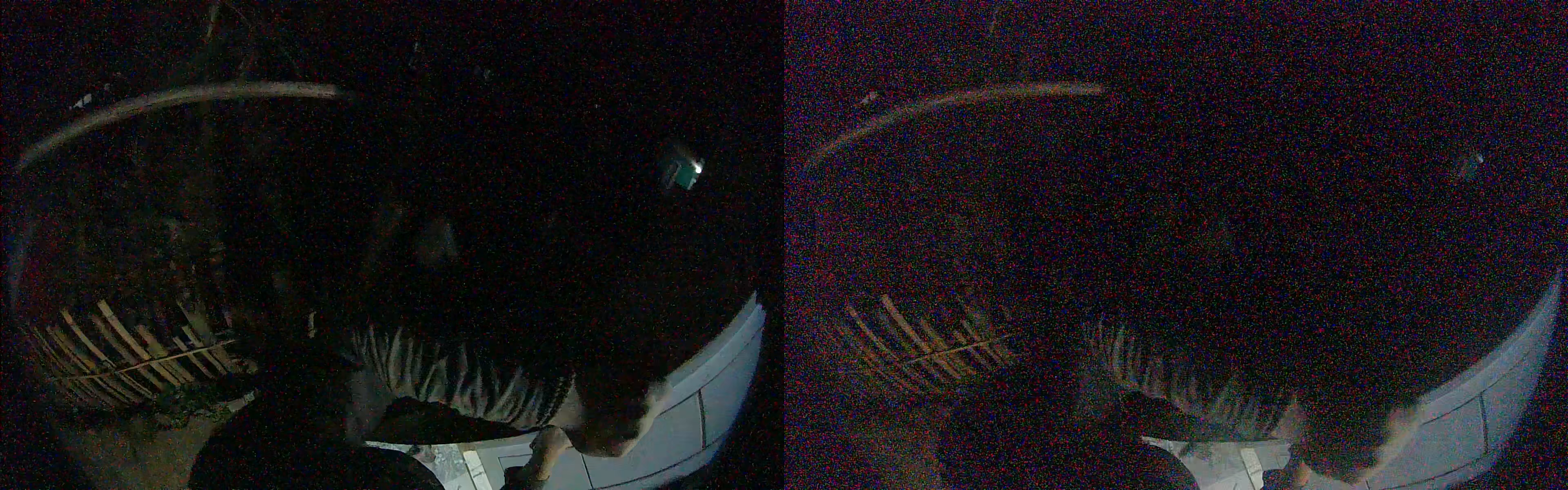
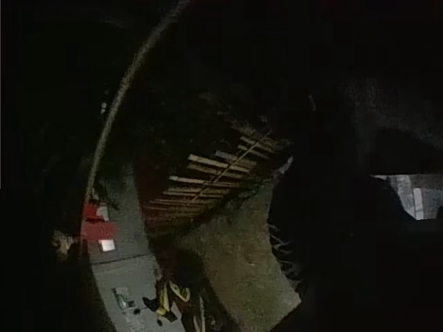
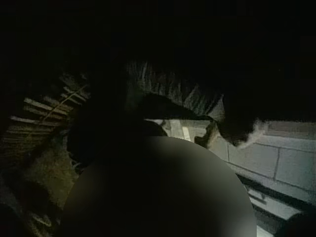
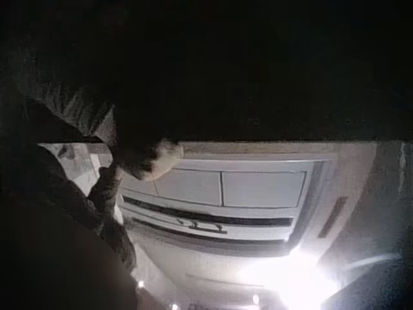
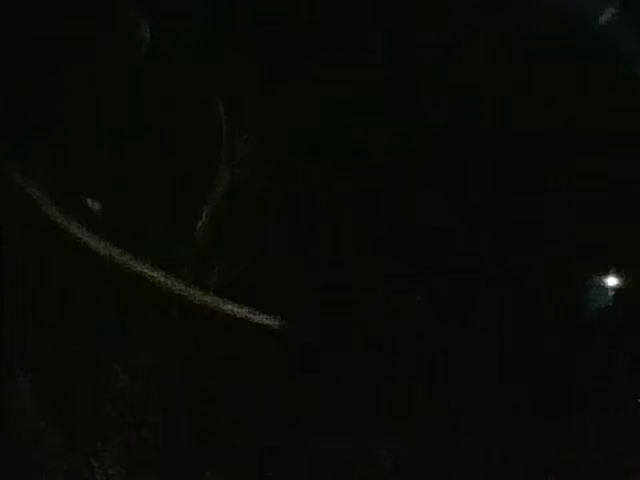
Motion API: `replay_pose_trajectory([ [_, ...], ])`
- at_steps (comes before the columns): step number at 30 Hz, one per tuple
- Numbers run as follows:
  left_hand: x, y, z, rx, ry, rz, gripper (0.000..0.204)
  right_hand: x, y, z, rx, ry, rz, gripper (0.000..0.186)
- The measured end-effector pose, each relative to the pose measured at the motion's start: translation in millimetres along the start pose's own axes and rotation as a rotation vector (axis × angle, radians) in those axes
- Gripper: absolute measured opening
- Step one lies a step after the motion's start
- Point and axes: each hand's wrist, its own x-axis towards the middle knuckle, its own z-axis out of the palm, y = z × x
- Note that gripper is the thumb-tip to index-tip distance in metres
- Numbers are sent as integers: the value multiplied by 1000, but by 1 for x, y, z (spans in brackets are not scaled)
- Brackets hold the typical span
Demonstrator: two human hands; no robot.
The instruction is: The person applies white plaster to a curved wall using a trowel, spreading and smoothing the material in vertical strokes. The person repeatedly scoops plaster from a container and applies it to the wall surface.
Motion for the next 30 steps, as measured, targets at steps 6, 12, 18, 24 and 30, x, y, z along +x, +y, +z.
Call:
replay_pose_trajectory([
  [6, -14, 57, -78, -17, 37, -78, 20, -105, -47, -51, -66, 78, 110, 40],
  [12, -9, 64, -87, 9, 74, -90, 23, -120, -76, -77, -83, 134, 107, 40],
  [18, -3, 77, -104, 50, 114, -87, 25, -140, -92, -94, -96, 176, 100, 41],
  [24, 15, 84, -98, 106, 123, -95, 27, -126, -100, -121, -86, 183, 93, 41],
  [30, 28, 98, -94, 130, 165, -116, 30, -125, -114, -152, -105, 178, 74, 42],
])
